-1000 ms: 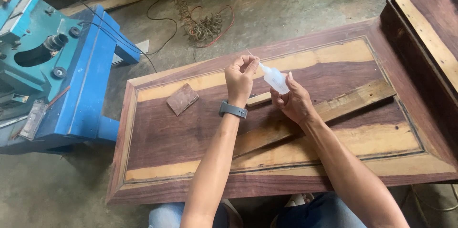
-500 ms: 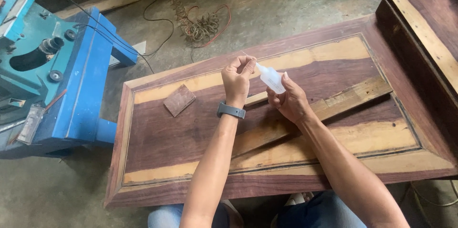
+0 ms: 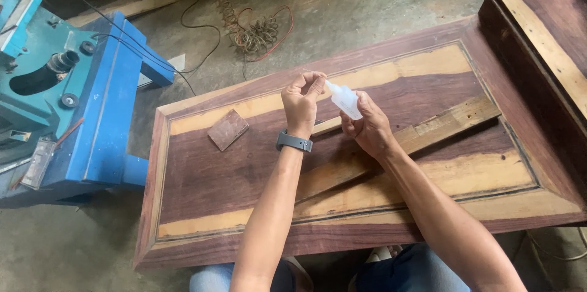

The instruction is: Applying glue to a wooden panel and then sanding the surface with a block.

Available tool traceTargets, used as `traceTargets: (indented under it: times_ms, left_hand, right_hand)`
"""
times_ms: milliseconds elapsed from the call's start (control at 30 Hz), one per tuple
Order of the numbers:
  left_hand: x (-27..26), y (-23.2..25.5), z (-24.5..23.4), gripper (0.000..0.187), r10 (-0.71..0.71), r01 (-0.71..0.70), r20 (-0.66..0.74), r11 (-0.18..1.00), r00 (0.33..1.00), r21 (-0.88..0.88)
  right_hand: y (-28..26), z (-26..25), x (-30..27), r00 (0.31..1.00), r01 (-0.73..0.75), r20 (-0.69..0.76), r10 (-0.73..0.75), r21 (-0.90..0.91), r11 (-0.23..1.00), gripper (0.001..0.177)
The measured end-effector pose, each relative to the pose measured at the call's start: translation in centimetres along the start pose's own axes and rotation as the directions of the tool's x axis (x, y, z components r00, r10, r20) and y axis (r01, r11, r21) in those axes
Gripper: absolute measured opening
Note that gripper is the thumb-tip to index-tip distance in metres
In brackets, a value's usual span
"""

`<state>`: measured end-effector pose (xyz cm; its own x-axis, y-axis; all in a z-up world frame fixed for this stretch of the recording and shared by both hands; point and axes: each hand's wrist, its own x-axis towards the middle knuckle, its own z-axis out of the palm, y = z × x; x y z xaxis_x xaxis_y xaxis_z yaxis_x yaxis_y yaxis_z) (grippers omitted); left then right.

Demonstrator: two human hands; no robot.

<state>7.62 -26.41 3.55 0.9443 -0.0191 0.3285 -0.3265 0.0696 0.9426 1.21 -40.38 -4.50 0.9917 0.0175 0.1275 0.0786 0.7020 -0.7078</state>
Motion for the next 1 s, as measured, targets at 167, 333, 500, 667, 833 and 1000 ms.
traceTargets:
  times_ms: [167,333,500,667,833,1000]
  left_hand:
    - [-0.1,0.1,0.3,0.004,0.017,-0.017,0.002,1.0,1.0,-0.006]
    - [-0.2,0.4,0.5,0.004,0.024,-0.024,0.011,1.0,1.0,-0.011]
    - [-0.1,0.0,0.6,0.004,0.032,-0.032,0.014,0.999,0.999,-0.014]
    - [-0.3,0.4,0.6,0.004,0.037,-0.036,0.028,0.999,0.999,-0.028]
    - [-0.1,1.2,0.3,0.004,0.018,-0.016,0.049,0.999,0.999,-0.035]
    - [-1.1,1.7,-0.1,0.006,-0.039,0.041,0.06,0.999,0.997,-0.027]
  right_hand:
    - [-0.1,0.2,-0.1,1.0,-0.008,-0.011,0.008,0.017,1.0,0.04]
    - [-0.3,0.2,-0.3,1.0,-0.022,-0.007,0.022,0.051,0.998,0.04]
    - [-0.6,0.8,-0.4,1.0,-0.023,-0.01,0.024,0.084,0.996,0.042]
    - [-1.1,1.2,-0.5,0.999,-0.033,0.0,0.033,0.078,0.996,0.046]
    - [-1.4,1.5,-0.7,0.996,-0.081,-0.029,0.086,0.13,0.988,0.048]
    - [-2.2,2.8,-1.0,0.989,-0.131,-0.038,0.141,0.196,0.972,0.048]
